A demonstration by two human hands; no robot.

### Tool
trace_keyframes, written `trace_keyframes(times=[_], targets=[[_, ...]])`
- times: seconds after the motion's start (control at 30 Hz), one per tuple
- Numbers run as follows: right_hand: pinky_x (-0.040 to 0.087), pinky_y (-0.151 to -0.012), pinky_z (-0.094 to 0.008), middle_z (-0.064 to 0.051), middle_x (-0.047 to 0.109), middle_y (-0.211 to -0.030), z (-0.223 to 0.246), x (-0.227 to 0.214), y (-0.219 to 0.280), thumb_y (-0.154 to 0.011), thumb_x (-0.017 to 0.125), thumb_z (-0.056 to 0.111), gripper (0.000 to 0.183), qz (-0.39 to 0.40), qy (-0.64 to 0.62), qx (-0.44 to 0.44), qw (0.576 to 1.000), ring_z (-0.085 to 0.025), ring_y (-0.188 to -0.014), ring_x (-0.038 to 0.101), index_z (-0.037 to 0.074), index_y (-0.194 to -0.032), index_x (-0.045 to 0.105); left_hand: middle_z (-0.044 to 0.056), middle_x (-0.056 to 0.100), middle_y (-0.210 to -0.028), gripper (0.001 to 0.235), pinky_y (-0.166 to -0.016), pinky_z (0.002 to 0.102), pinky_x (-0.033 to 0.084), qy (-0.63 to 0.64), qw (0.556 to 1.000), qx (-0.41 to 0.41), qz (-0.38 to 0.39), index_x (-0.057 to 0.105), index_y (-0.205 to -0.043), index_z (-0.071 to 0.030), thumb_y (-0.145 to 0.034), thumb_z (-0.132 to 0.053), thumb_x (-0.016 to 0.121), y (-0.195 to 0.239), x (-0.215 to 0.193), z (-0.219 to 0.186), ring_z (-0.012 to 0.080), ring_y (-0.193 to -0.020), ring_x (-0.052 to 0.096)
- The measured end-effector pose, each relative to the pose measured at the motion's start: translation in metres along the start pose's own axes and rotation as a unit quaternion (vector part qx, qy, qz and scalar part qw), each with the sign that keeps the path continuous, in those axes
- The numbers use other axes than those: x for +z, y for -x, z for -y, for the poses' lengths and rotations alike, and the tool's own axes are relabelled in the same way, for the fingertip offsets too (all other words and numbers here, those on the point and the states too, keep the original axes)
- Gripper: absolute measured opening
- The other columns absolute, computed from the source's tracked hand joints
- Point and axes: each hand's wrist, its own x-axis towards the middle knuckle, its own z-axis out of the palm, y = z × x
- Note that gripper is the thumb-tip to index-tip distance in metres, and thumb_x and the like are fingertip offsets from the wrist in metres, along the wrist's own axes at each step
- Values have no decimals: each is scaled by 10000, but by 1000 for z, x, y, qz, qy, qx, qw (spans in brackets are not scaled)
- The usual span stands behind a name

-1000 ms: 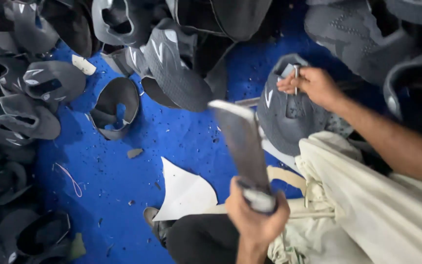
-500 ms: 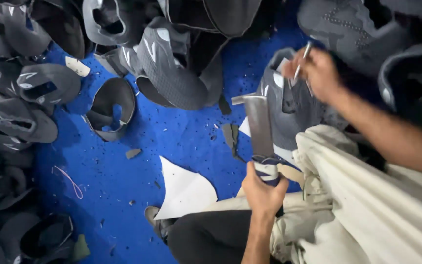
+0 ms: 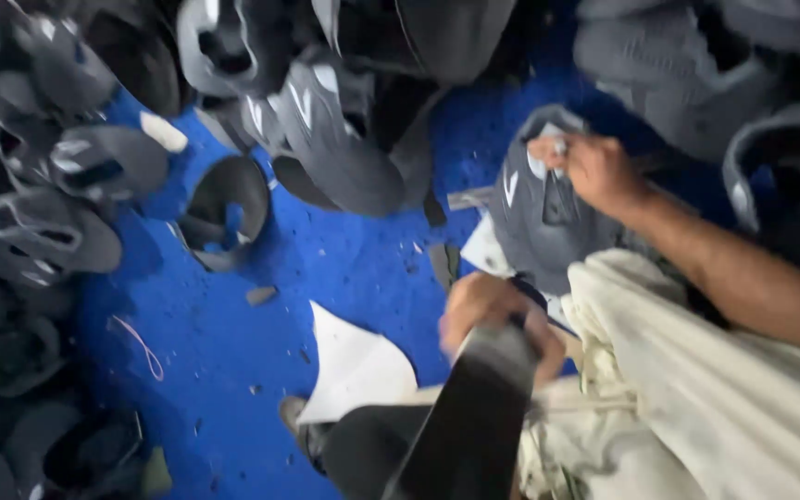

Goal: Punching holes into shoe upper components using a manual punch tool and a mallet.

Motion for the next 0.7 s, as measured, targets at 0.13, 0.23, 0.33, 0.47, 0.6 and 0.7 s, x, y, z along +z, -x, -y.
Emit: trace_keyframes(times=[0.13, 0.23, 0.33, 0.47, 0.6, 0.7], targets=[[587, -943, -387, -166, 753, -1111, -16, 13, 12, -1047, 584, 23, 86, 5, -121, -53, 991, -277, -1075, 732, -16, -1028, 659, 183, 675, -772, 474, -639, 453, 511, -350, 870, -257, 232, 555, -916, -21, -651, -236, 884, 57, -8, 54, 397, -724, 659], [617, -993, -396, -149, 754, -1108, -64, 5, -9, -1157, 549, 113, 187, -70, -388, 113, 912, -248, -1054, 750, 40, -999, 619, 171, 739, -824, 369, -704, 393, 580, -229, 892, -359, 152, 614, -957, -8, -667, -174, 771, 65, -28, 8, 356, -782, 758], [617, -972, -393, -187, 728, -1151, -16, 1, -6, -1123, 544, 110, 131, -1, -494, 220, 841, -264, -1048, 730, 14, -1078, 620, 145, 737, -781, 342, -653, 368, 573, -275, 870, -391, 119, 616, -938, -22, -685, -172, 790, 61, -46, -21, 310, -714, 753], [603, -918, -374, -199, 722, -1158, 17, 28, 12, -1032, 555, 39, 114, 166, -403, 210, 875, -270, -1055, 731, -42, -1085, 615, 118, 728, -737, 317, -629, 351, 577, -248, 871, -417, 79, 616, -897, -26, -673, -151, 802, 61, -56, -43, 252, -642, 743], [604, -881, -362, -213, 735, -1134, 1, 45, 21, -1043, 512, 31, 146, 214, -385, 227, 869, -288, -1048, 747, -70, -1074, 613, 84, 671, -674, 358, -578, 344, 556, -242, 892, -377, 65, 581, -885, -20, -666, -127, 843, 61, -67, -67, 203, -580, 662], [609, -888, -355, -216, 735, -1140, -2, 43, 22, -1045, 501, 13, 142, 207, -360, 211, 885, -291, -1065, 747, -81, -1064, 607, 111, 617, -730, 485, -568, 342, 544, -196, 950, -244, 25, 468, -949, 27, -685, -127, 844, 38, -63, -95, 195, -572, 601]])
